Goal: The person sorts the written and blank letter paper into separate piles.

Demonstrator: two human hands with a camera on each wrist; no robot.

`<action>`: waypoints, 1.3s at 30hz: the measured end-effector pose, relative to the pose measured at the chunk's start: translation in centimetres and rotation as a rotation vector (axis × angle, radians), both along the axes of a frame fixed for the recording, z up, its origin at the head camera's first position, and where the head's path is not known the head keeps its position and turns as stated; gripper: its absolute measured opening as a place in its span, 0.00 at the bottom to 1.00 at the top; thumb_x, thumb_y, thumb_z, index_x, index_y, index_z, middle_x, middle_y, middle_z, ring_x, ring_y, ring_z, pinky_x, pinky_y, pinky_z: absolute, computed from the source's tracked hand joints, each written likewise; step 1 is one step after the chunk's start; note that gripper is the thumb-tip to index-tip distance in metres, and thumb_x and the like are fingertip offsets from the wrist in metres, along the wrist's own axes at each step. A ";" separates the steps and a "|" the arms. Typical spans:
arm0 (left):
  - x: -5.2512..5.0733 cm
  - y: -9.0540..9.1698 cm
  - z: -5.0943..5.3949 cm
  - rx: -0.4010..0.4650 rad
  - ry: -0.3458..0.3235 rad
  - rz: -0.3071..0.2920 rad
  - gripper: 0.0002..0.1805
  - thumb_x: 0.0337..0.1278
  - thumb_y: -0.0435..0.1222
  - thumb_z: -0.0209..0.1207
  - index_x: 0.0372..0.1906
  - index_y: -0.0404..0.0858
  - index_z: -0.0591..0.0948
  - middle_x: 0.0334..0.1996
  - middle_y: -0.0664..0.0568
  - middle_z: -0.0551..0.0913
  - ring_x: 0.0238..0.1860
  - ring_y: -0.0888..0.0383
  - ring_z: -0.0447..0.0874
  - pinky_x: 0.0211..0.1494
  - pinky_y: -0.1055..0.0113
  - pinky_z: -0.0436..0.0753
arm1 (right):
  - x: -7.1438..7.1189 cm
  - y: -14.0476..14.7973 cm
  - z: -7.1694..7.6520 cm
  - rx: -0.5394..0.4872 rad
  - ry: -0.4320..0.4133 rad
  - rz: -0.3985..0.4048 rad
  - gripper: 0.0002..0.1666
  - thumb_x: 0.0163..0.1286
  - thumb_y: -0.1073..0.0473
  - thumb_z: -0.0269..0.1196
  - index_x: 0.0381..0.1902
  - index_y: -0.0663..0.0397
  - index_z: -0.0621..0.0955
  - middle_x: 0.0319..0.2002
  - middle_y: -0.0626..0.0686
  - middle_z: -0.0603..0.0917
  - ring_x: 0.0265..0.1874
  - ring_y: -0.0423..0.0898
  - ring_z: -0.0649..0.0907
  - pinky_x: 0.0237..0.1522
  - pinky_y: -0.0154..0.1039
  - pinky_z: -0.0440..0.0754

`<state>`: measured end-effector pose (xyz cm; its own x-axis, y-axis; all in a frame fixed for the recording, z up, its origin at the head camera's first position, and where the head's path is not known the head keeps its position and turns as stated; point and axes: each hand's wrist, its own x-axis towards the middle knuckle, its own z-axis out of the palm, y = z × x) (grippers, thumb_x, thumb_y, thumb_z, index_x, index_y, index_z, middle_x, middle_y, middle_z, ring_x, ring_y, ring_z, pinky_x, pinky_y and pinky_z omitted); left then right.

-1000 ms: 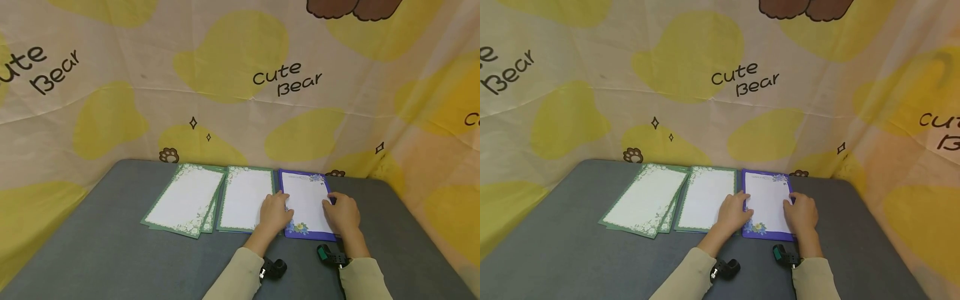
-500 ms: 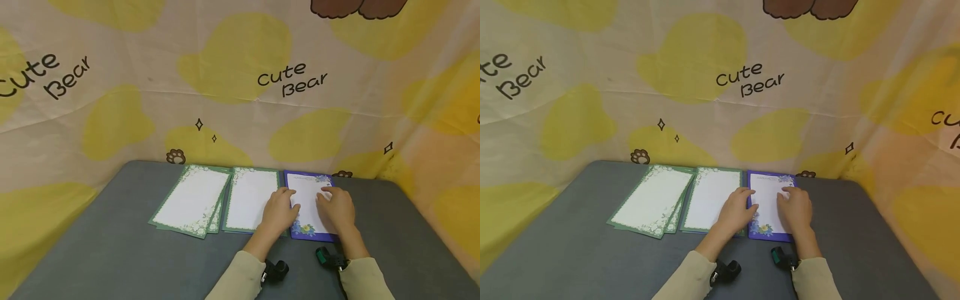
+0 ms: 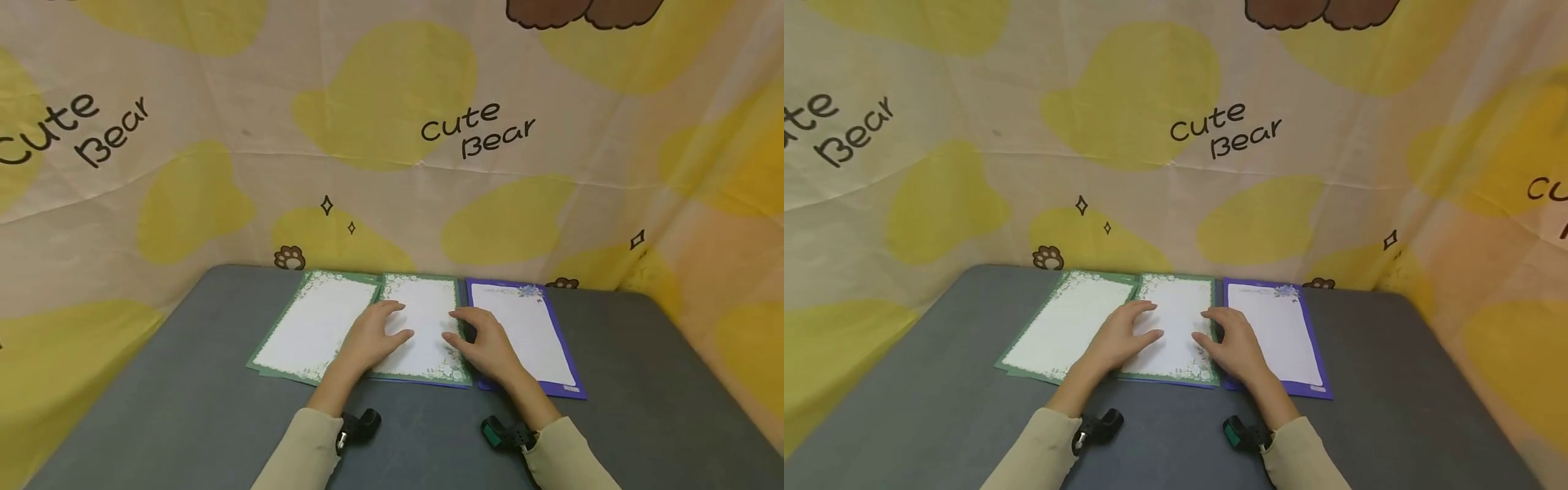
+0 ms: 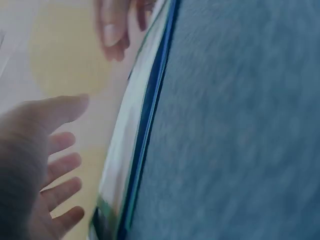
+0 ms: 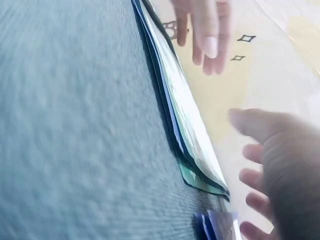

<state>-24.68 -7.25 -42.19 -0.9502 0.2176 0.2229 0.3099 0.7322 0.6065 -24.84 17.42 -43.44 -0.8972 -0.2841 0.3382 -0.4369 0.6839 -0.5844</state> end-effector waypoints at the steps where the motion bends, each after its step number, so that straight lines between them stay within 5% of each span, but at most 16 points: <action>1: -0.2 -0.4 -0.3 -0.009 0.010 -0.005 0.30 0.60 0.49 0.68 0.66 0.42 0.79 0.69 0.46 0.77 0.73 0.45 0.71 0.74 0.46 0.71 | 0.0 0.0 -0.2 0.015 0.006 0.007 0.32 0.65 0.50 0.71 0.63 0.59 0.81 0.66 0.62 0.79 0.69 0.66 0.72 0.68 0.69 0.69; 9: -0.9 -1.7 -2.7 -0.116 -0.013 -0.074 0.40 0.57 0.56 0.66 0.72 0.41 0.73 0.76 0.45 0.67 0.80 0.45 0.58 0.80 0.45 0.60 | -0.3 0.5 -1.6 0.178 0.011 0.056 0.45 0.62 0.40 0.70 0.72 0.56 0.73 0.73 0.62 0.72 0.75 0.67 0.66 0.68 0.72 0.66; 14: -0.8 -1.6 -2.6 -0.134 -0.047 -0.093 0.41 0.58 0.56 0.66 0.72 0.39 0.73 0.76 0.43 0.66 0.80 0.44 0.57 0.82 0.44 0.56 | 0.0 0.7 -1.6 0.254 0.010 0.061 0.44 0.64 0.39 0.68 0.71 0.55 0.74 0.74 0.62 0.70 0.75 0.66 0.66 0.71 0.70 0.64; 20: -0.7 -1.8 -2.4 -0.111 -0.071 -0.038 0.39 0.56 0.56 0.68 0.70 0.42 0.76 0.75 0.47 0.69 0.79 0.42 0.60 0.77 0.40 0.65 | 0.0 0.5 -1.5 0.272 -0.018 0.067 0.43 0.66 0.38 0.66 0.72 0.54 0.73 0.75 0.61 0.69 0.76 0.65 0.64 0.73 0.69 0.61; 28: -0.5 -1.6 -2.2 -0.090 -0.065 -0.005 0.34 0.55 0.55 0.70 0.66 0.46 0.80 0.72 0.51 0.74 0.77 0.44 0.64 0.75 0.42 0.68 | 0.2 0.3 -1.2 0.213 0.001 0.048 0.38 0.66 0.43 0.69 0.67 0.58 0.77 0.70 0.62 0.75 0.73 0.66 0.68 0.71 0.70 0.63; 39: -0.5 -1.6 -2.1 -0.042 0.075 0.009 0.19 0.54 0.48 0.72 0.50 0.44 0.90 0.54 0.51 0.89 0.62 0.48 0.82 0.68 0.51 0.77 | -0.1 0.4 -1.2 0.029 -0.020 -0.032 0.36 0.66 0.47 0.70 0.67 0.58 0.77 0.70 0.66 0.73 0.69 0.68 0.73 0.67 0.67 0.72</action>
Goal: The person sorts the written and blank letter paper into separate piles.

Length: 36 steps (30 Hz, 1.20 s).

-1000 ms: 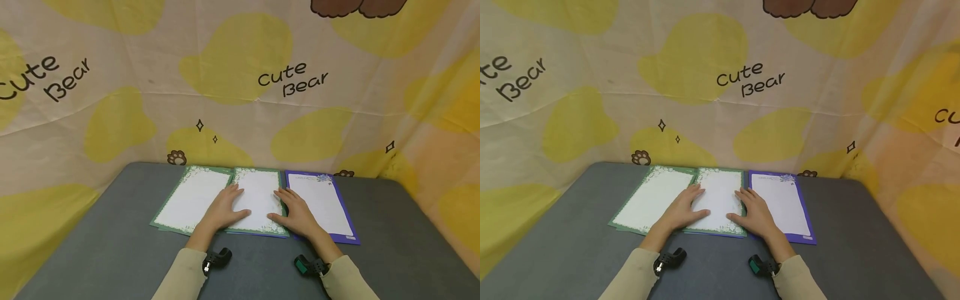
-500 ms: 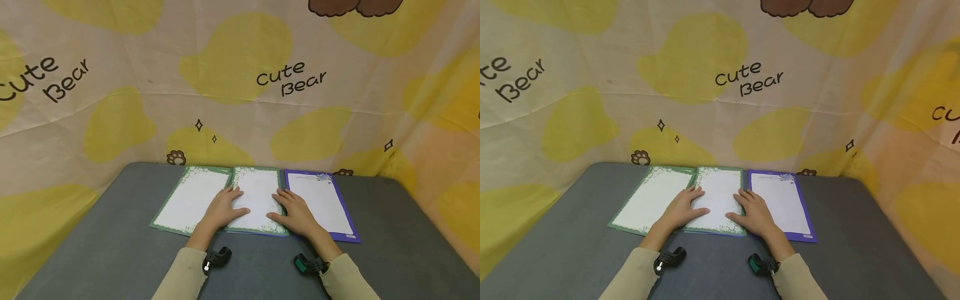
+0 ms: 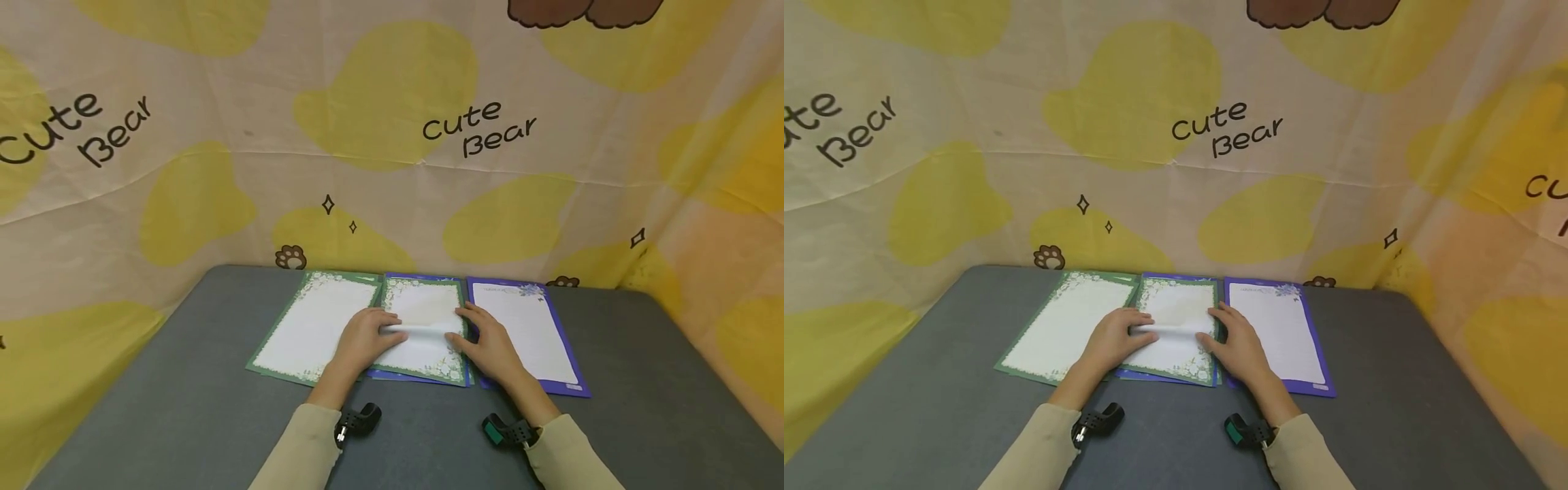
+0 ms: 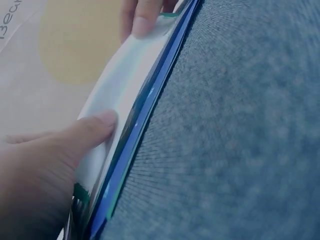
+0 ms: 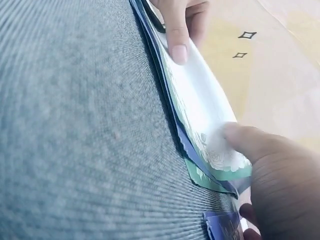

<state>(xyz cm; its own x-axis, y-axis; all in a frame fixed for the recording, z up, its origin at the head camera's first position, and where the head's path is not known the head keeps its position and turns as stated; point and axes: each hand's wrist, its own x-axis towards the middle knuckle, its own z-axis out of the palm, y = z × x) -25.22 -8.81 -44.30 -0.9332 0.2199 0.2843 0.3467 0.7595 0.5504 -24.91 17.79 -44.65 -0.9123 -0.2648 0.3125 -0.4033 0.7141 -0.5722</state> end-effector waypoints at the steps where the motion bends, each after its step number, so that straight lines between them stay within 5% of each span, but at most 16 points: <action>1: 0.0 0.0 0.0 0.002 0.012 -0.001 0.19 0.55 0.48 0.72 0.49 0.44 0.90 0.53 0.52 0.89 0.61 0.49 0.83 0.68 0.52 0.78 | 0.0 0.0 0.1 -0.017 -0.014 -0.017 0.36 0.67 0.47 0.70 0.68 0.57 0.76 0.70 0.66 0.74 0.69 0.68 0.73 0.66 0.67 0.72; 3: 0.0 0.2 0.1 0.012 0.030 -0.001 0.18 0.55 0.48 0.72 0.48 0.44 0.90 0.53 0.52 0.89 0.60 0.50 0.84 0.67 0.52 0.78 | 0.0 -0.1 0.3 -0.035 -0.025 -0.049 0.36 0.67 0.45 0.69 0.68 0.55 0.77 0.67 0.65 0.77 0.65 0.67 0.77 0.64 0.65 0.75; 6: 0.2 0.4 0.3 0.030 0.054 -0.002 0.17 0.55 0.47 0.72 0.47 0.45 0.90 0.56 0.52 0.87 0.61 0.49 0.83 0.66 0.52 0.79 | 0.0 -0.2 0.7 -0.090 -0.049 -0.069 0.32 0.69 0.45 0.68 0.66 0.53 0.79 0.48 0.64 0.87 0.35 0.57 0.85 0.46 0.53 0.84; 8: 0.3 0.5 0.6 0.059 0.061 -0.015 0.17 0.55 0.46 0.72 0.47 0.44 0.90 0.59 0.51 0.86 0.61 0.48 0.83 0.65 0.51 0.80 | 0.0 -0.3 0.9 -0.161 -0.068 -0.091 0.29 0.70 0.45 0.67 0.64 0.51 0.81 0.36 0.61 0.86 0.24 0.42 0.78 0.35 0.40 0.80; 10: 0.3 0.8 0.7 0.094 0.060 -0.034 0.17 0.55 0.45 0.72 0.48 0.43 0.90 0.62 0.49 0.83 0.63 0.46 0.82 0.65 0.50 0.80 | 0.0 -0.4 1.1 -0.274 -0.111 -0.097 0.26 0.71 0.47 0.66 0.63 0.51 0.82 0.30 0.61 0.83 0.16 0.41 0.66 0.25 0.35 0.70; 11: 0.4 0.9 0.8 0.116 0.057 -0.046 0.17 0.55 0.44 0.72 0.48 0.43 0.90 0.63 0.48 0.82 0.63 0.45 0.81 0.65 0.50 0.80 | 0.0 -0.4 1.2 -0.323 -0.128 -0.101 0.26 0.71 0.48 0.66 0.63 0.51 0.82 0.30 0.61 0.83 0.19 0.40 0.72 0.25 0.32 0.71; 13: 0.4 1.1 0.9 0.154 0.045 -0.064 0.17 0.55 0.43 0.72 0.48 0.41 0.90 0.65 0.46 0.81 0.64 0.45 0.81 0.66 0.49 0.80 | -0.1 -0.5 1.2 -0.411 -0.177 -0.105 0.24 0.72 0.50 0.66 0.63 0.52 0.82 0.48 0.61 0.87 0.38 0.44 0.86 0.39 0.32 0.81; 14: 0.5 1.1 1.0 0.166 0.039 -0.073 0.16 0.56 0.42 0.72 0.48 0.41 0.90 0.66 0.45 0.80 0.65 0.45 0.80 0.66 0.49 0.79 | -0.1 -0.5 1.3 -0.446 -0.208 -0.097 0.24 0.72 0.52 0.65 0.63 0.54 0.81 0.51 0.63 0.86 0.45 0.52 0.87 0.44 0.37 0.84; 17: 0.6 1.3 1.1 0.191 0.008 -0.073 0.14 0.57 0.40 0.72 0.47 0.40 0.90 0.68 0.44 0.77 0.68 0.43 0.76 0.68 0.47 0.78 | -0.1 -0.5 1.3 -0.498 -0.274 -0.104 0.24 0.73 0.58 0.65 0.64 0.56 0.80 0.68 0.59 0.78 0.75 0.56 0.69 0.68 0.51 0.77; 21: 0.4 1.4 1.1 0.296 -0.071 0.015 0.15 0.59 0.38 0.70 0.50 0.38 0.88 0.70 0.41 0.74 0.71 0.38 0.72 0.66 0.46 0.79 | 0.0 -0.4 1.6 -0.518 -0.317 -0.116 0.25 0.72 0.61 0.64 0.65 0.57 0.79 0.70 0.60 0.76 0.77 0.57 0.65 0.72 0.55 0.71; 25: 0.3 1.2 1.1 0.512 -0.190 0.141 0.18 0.61 0.38 0.69 0.55 0.38 0.86 0.64 0.40 0.80 0.60 0.42 0.83 0.55 0.53 0.87 | 0.1 -0.5 1.9 -0.525 -0.333 -0.110 0.26 0.72 0.61 0.64 0.67 0.55 0.78 0.71 0.58 0.75 0.77 0.55 0.65 0.65 0.38 0.79; 28: 0.2 0.9 1.3 0.627 -0.280 0.135 0.19 0.62 0.38 0.68 0.57 0.40 0.85 0.61 0.43 0.83 0.56 0.46 0.86 0.51 0.57 0.87 | 0.2 -0.5 2.3 -0.552 -0.345 -0.110 0.26 0.72 0.61 0.64 0.67 0.53 0.78 0.72 0.56 0.74 0.76 0.53 0.66 0.51 0.23 0.79; 31: 0.3 0.7 1.6 0.656 -0.326 0.092 0.19 0.63 0.38 0.67 0.58 0.43 0.85 0.64 0.45 0.81 0.65 0.46 0.79 0.61 0.53 0.82 | 0.3 -0.4 2.6 -0.548 -0.352 -0.106 0.26 0.73 0.61 0.64 0.67 0.53 0.78 0.72 0.56 0.74 0.77 0.54 0.65 0.49 0.20 0.76; 34: 0.3 0.6 2.1 0.616 -0.319 0.064 0.20 0.63 0.35 0.66 0.60 0.43 0.84 0.65 0.44 0.80 0.39 0.51 0.85 0.47 0.59 0.84 | 0.3 -0.5 2.8 -0.514 -0.363 -0.113 0.26 0.73 0.60 0.64 0.67 0.52 0.78 0.73 0.55 0.73 0.79 0.54 0.62 0.63 0.32 0.76; 36: 0.3 0.6 2.4 0.574 -0.307 0.061 0.21 0.63 0.34 0.66 0.61 0.42 0.83 0.58 0.44 0.83 0.20 0.58 0.70 0.30 0.66 0.76 | 0.3 -0.6 2.8 -0.515 -0.367 -0.113 0.26 0.72 0.60 0.64 0.67 0.53 0.78 0.73 0.56 0.73 0.79 0.55 0.62 0.69 0.42 0.74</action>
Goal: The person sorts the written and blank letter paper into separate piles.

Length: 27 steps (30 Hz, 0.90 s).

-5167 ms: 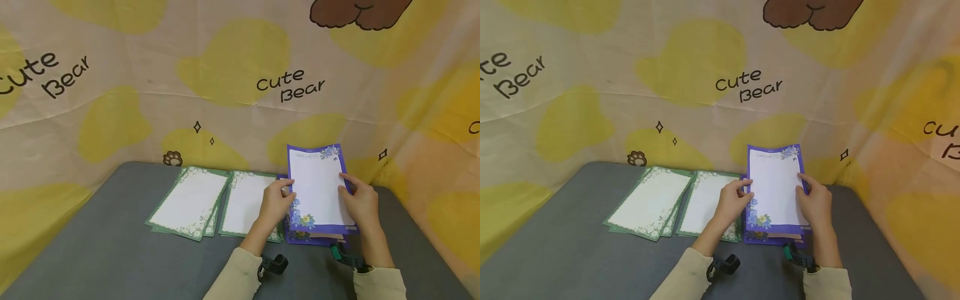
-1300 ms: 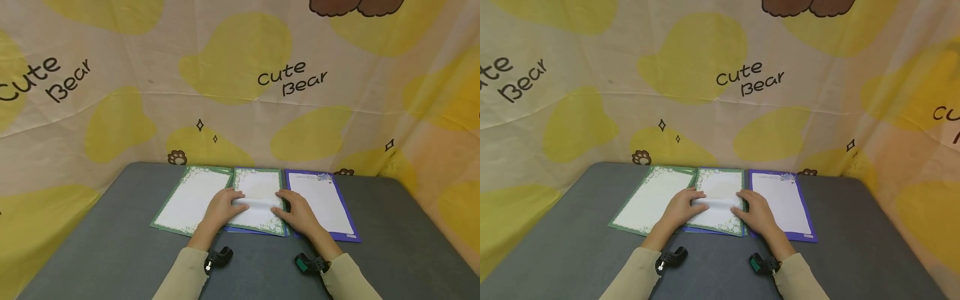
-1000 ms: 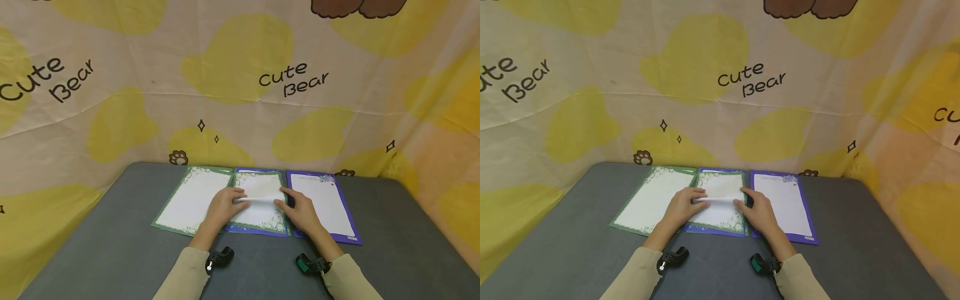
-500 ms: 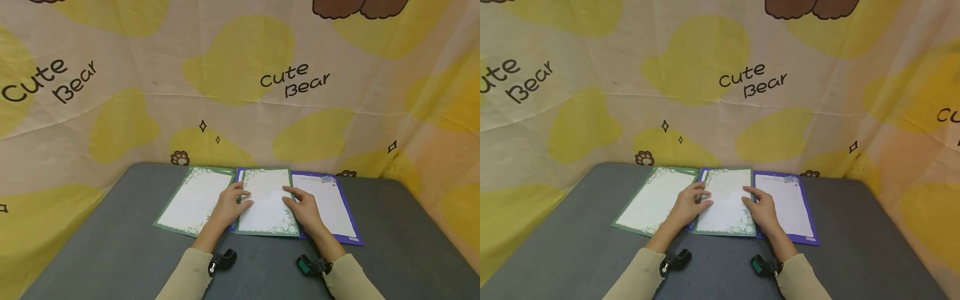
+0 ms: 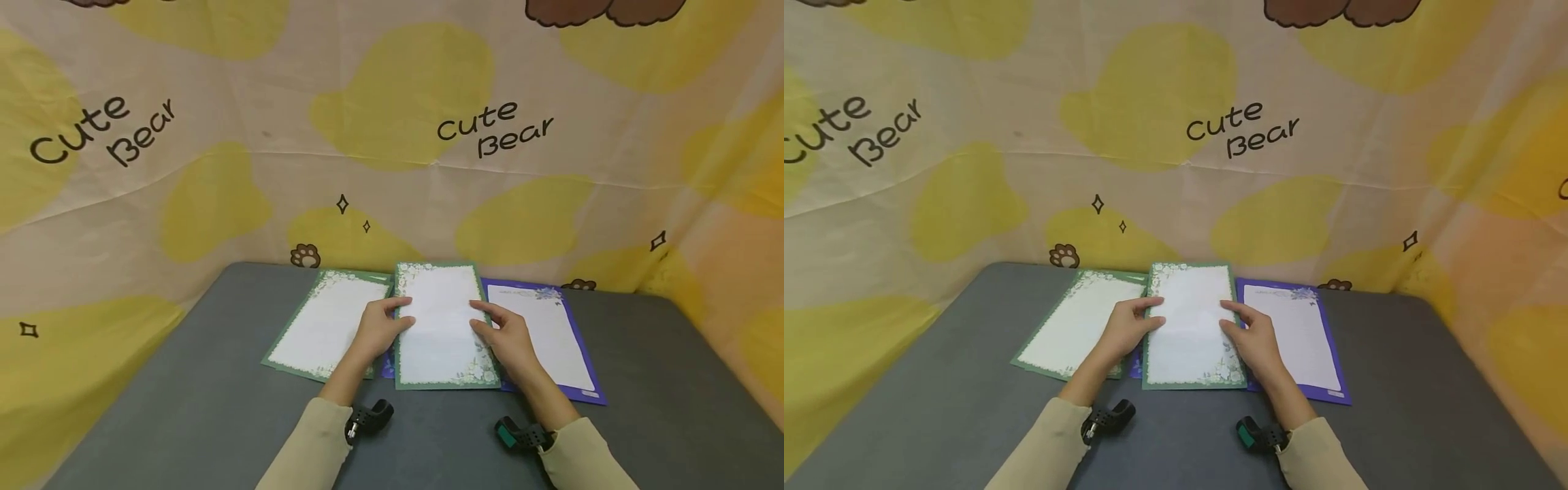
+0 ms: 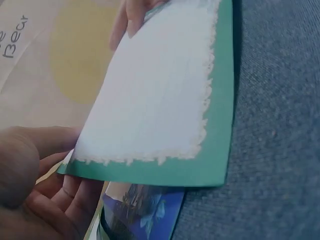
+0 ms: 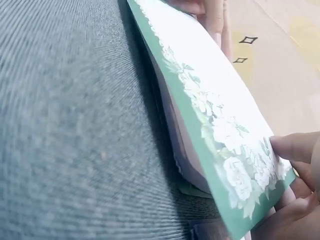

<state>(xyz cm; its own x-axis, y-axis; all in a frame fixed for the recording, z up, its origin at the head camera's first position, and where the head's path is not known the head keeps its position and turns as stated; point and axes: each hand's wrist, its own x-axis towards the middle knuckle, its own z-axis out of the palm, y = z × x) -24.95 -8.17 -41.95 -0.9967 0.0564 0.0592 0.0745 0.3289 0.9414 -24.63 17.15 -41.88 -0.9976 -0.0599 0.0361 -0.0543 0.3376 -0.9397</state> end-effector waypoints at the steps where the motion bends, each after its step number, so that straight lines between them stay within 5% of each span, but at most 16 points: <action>1: 0.0 0.1 0.1 -0.019 0.006 -0.008 0.22 0.63 0.34 0.66 0.62 0.42 0.83 0.48 0.45 0.86 0.15 0.60 0.59 0.24 0.68 0.69 | 0.0 0.1 0.0 0.002 -0.003 -0.002 0.26 0.72 0.60 0.64 0.67 0.53 0.79 0.73 0.57 0.73 0.79 0.55 0.62 0.71 0.48 0.72; 2: -0.1 0.1 0.1 -0.036 0.013 -0.016 0.23 0.63 0.34 0.66 0.63 0.42 0.82 0.36 0.47 0.85 0.14 0.61 0.49 0.21 0.70 0.62 | 0.0 0.1 0.0 0.002 -0.005 -0.003 0.26 0.72 0.61 0.64 0.67 0.54 0.79 0.73 0.58 0.73 0.79 0.56 0.62 0.73 0.53 0.70; 6: -0.1 0.2 0.1 -0.066 0.028 -0.036 0.24 0.64 0.34 0.65 0.64 0.44 0.81 0.11 0.59 0.57 0.11 0.63 0.49 0.16 0.72 0.61 | 0.1 0.2 0.1 -0.005 -0.019 -0.002 0.26 0.72 0.62 0.64 0.66 0.58 0.79 0.73 0.61 0.72 0.79 0.58 0.61 0.75 0.55 0.66; 19: 0.1 -0.7 0.9 -0.064 0.067 -0.095 0.26 0.64 0.34 0.65 0.67 0.46 0.79 0.07 0.61 0.56 0.10 0.62 0.50 0.15 0.70 0.60 | 0.1 0.2 0.6 0.037 -0.009 -0.006 0.25 0.70 0.62 0.64 0.65 0.57 0.80 0.72 0.62 0.73 0.77 0.59 0.64 0.76 0.57 0.64; 21: 0.2 -0.8 1.2 -0.083 0.061 -0.109 0.29 0.63 0.34 0.66 0.69 0.46 0.77 0.08 0.59 0.58 0.11 0.61 0.52 0.16 0.70 0.61 | 0.1 0.3 0.7 0.060 -0.002 -0.007 0.27 0.71 0.62 0.65 0.67 0.55 0.79 0.72 0.61 0.73 0.71 0.58 0.74 0.70 0.53 0.74; 24: 0.4 -0.9 1.5 -0.144 0.058 -0.115 0.32 0.61 0.33 0.67 0.71 0.45 0.75 0.13 0.55 0.66 0.13 0.61 0.56 0.18 0.70 0.63 | 0.2 0.4 0.9 0.101 0.017 -0.004 0.29 0.71 0.60 0.65 0.69 0.52 0.77 0.71 0.62 0.74 0.48 0.53 0.88 0.49 0.41 0.86; 27: 0.4 -0.8 1.6 -0.217 0.069 -0.119 0.34 0.60 0.32 0.68 0.72 0.43 0.74 0.32 0.50 0.80 0.15 0.61 0.61 0.20 0.69 0.68 | 0.4 0.4 1.2 0.144 0.041 -0.003 0.29 0.71 0.58 0.65 0.69 0.50 0.76 0.70 0.64 0.75 0.23 0.43 0.83 0.28 0.33 0.80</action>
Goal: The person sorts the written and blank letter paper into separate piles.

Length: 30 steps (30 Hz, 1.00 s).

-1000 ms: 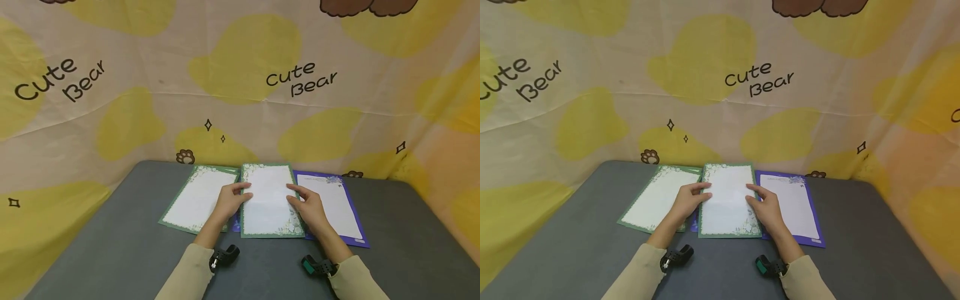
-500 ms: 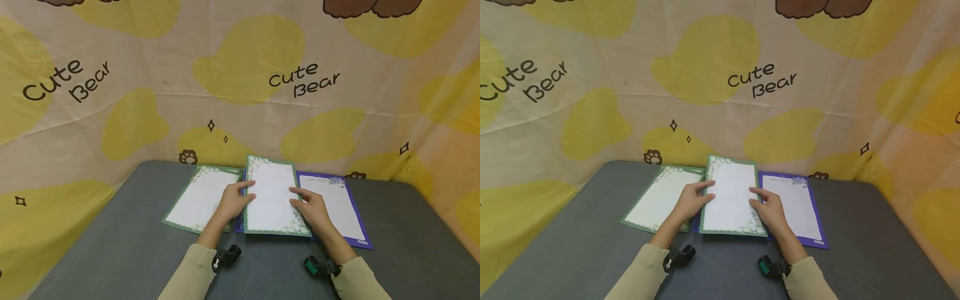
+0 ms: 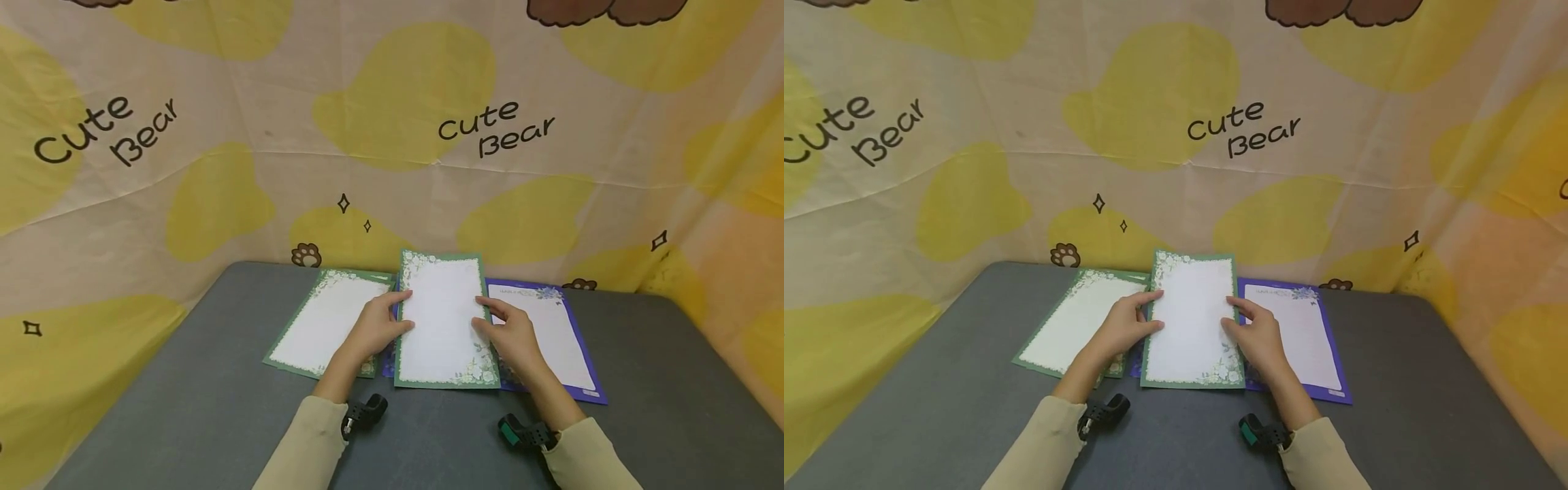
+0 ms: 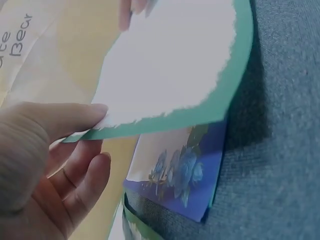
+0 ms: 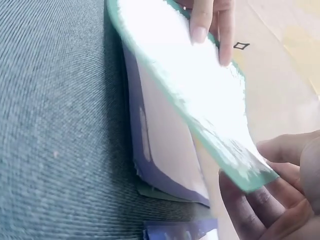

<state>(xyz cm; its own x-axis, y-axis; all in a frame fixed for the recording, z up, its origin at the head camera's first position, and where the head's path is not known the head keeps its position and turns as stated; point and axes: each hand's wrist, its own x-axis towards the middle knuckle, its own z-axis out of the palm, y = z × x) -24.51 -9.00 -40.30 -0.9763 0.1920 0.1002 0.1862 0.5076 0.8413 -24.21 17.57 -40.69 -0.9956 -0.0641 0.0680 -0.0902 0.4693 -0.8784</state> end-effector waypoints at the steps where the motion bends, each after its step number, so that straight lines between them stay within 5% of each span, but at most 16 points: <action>1: 0.0 0.0 0.1 -0.019 0.005 -0.003 0.34 0.60 0.33 0.68 0.72 0.43 0.74 0.40 0.48 0.82 0.16 0.61 0.62 0.21 0.69 0.69 | 0.1 0.0 0.1 0.009 0.008 0.000 0.28 0.72 0.58 0.64 0.69 0.50 0.77 0.70 0.64 0.75 0.20 0.41 0.80 0.26 0.32 0.77; 11: 0.5 -0.5 1.5 -0.083 0.038 -0.004 0.30 0.63 0.33 0.66 0.70 0.42 0.75 0.71 0.43 0.73 0.19 0.59 0.67 0.23 0.67 0.72 | 0.4 -0.5 1.0 0.057 0.054 0.030 0.24 0.74 0.59 0.62 0.67 0.49 0.79 0.68 0.64 0.77 0.15 0.33 0.67 0.16 0.33 0.66; 15: 0.7 -1.0 2.5 -0.104 0.048 0.014 0.28 0.64 0.33 0.65 0.69 0.44 0.77 0.74 0.43 0.70 0.17 0.59 0.64 0.22 0.67 0.70 | 0.7 -0.7 1.7 0.050 0.038 0.072 0.25 0.74 0.59 0.62 0.68 0.49 0.78 0.69 0.66 0.76 0.11 0.38 0.65 0.14 0.33 0.66; 19: 1.0 -1.7 3.4 -0.076 0.051 0.035 0.27 0.64 0.33 0.65 0.68 0.45 0.78 0.70 0.45 0.74 0.14 0.59 0.60 0.19 0.67 0.68 | 1.0 -1.0 2.5 0.049 0.033 0.099 0.27 0.73 0.60 0.62 0.69 0.50 0.77 0.69 0.67 0.75 0.19 0.42 0.79 0.19 0.33 0.73; 22: 1.3 -2.3 4.1 -0.070 0.052 0.053 0.27 0.64 0.34 0.65 0.68 0.47 0.78 0.48 0.42 0.85 0.13 0.58 0.58 0.19 0.67 0.66 | 1.2 -1.2 3.1 0.043 0.037 0.116 0.27 0.73 0.61 0.62 0.70 0.51 0.76 0.68 0.67 0.75 0.27 0.45 0.85 0.23 0.34 0.78; 26: 1.6 -3.1 4.9 -0.077 0.047 0.072 0.27 0.64 0.34 0.65 0.68 0.48 0.78 0.23 0.45 0.77 0.13 0.58 0.59 0.20 0.67 0.66 | 1.4 -1.6 3.7 0.051 0.050 0.140 0.28 0.72 0.61 0.63 0.70 0.51 0.76 0.67 0.66 0.77 0.29 0.45 0.88 0.28 0.35 0.83; 30: 1.8 -3.9 5.4 -0.101 0.068 0.087 0.27 0.64 0.34 0.65 0.68 0.47 0.78 0.38 0.49 0.84 0.17 0.57 0.65 0.23 0.66 0.70 | 1.3 -2.6 4.3 0.097 0.078 0.148 0.28 0.72 0.61 0.63 0.69 0.50 0.77 0.65 0.64 0.79 0.27 0.46 0.87 0.22 0.35 0.79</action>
